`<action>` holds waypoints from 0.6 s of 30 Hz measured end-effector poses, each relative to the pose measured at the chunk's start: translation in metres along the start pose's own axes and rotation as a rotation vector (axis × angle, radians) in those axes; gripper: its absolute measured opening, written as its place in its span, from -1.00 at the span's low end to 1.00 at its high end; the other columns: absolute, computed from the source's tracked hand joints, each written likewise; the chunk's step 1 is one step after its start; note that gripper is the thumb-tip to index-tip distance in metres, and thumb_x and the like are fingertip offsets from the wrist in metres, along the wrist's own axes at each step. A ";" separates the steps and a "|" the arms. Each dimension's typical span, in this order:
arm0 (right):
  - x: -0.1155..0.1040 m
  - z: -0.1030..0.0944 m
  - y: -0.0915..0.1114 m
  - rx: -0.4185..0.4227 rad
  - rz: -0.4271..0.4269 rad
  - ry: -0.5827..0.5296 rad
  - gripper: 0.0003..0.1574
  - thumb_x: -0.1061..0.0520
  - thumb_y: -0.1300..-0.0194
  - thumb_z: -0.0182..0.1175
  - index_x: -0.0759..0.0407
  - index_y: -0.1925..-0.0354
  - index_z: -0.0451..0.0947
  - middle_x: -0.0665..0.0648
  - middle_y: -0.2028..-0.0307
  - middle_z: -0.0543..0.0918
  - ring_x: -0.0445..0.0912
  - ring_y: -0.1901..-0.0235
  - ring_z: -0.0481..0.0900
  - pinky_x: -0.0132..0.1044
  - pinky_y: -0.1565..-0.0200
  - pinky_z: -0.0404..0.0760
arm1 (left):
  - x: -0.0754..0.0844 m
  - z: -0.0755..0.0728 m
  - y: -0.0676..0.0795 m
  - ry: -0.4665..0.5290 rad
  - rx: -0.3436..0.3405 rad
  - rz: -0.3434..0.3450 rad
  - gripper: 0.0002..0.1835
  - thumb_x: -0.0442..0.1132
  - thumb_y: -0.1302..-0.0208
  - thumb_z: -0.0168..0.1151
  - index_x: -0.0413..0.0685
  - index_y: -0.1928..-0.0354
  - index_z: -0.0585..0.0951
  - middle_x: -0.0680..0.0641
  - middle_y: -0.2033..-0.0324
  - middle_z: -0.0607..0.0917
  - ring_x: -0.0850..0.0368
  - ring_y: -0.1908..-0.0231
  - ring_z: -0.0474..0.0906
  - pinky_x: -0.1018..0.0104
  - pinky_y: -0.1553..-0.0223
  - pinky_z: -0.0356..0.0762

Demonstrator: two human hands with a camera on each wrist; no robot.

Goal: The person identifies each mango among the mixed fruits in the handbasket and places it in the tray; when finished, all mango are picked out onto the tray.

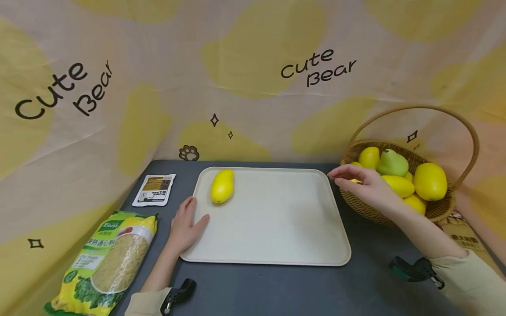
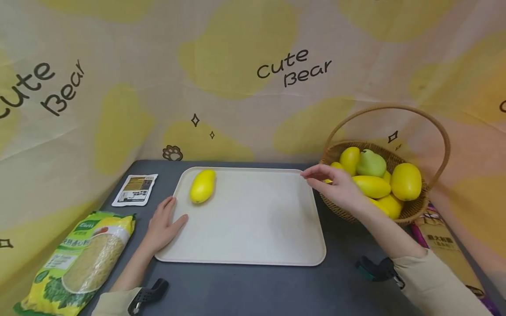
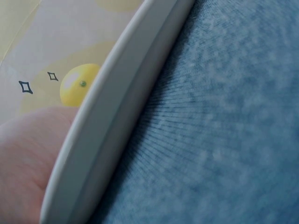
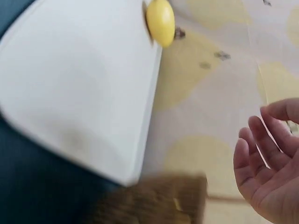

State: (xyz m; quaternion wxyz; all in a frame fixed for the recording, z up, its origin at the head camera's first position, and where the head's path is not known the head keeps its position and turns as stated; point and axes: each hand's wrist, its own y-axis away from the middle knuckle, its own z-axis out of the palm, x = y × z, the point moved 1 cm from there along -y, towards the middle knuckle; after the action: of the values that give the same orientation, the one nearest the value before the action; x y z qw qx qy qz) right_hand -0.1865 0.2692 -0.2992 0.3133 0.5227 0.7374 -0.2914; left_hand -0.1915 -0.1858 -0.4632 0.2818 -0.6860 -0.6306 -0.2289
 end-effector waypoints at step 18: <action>0.076 -0.132 0.026 0.004 0.203 0.621 -0.08 0.00 -0.40 0.12 0.66 -0.31 -0.03 0.80 -0.21 0.00 0.68 -0.10 0.04 0.48 -0.01 0.13 | -0.004 -0.001 0.002 0.001 0.010 0.000 -0.20 -0.04 -0.39 0.15 -0.34 -0.47 0.08 -0.33 -0.45 0.03 -0.30 -0.40 -0.03 -0.33 -0.29 -0.17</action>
State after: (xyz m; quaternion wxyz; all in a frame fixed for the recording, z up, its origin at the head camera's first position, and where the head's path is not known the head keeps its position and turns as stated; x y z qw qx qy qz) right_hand -0.2023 0.4211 -0.2766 0.0998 0.6583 0.7411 -0.0868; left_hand -0.1903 -0.1893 -0.4648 0.2856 -0.6843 -0.6318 -0.2261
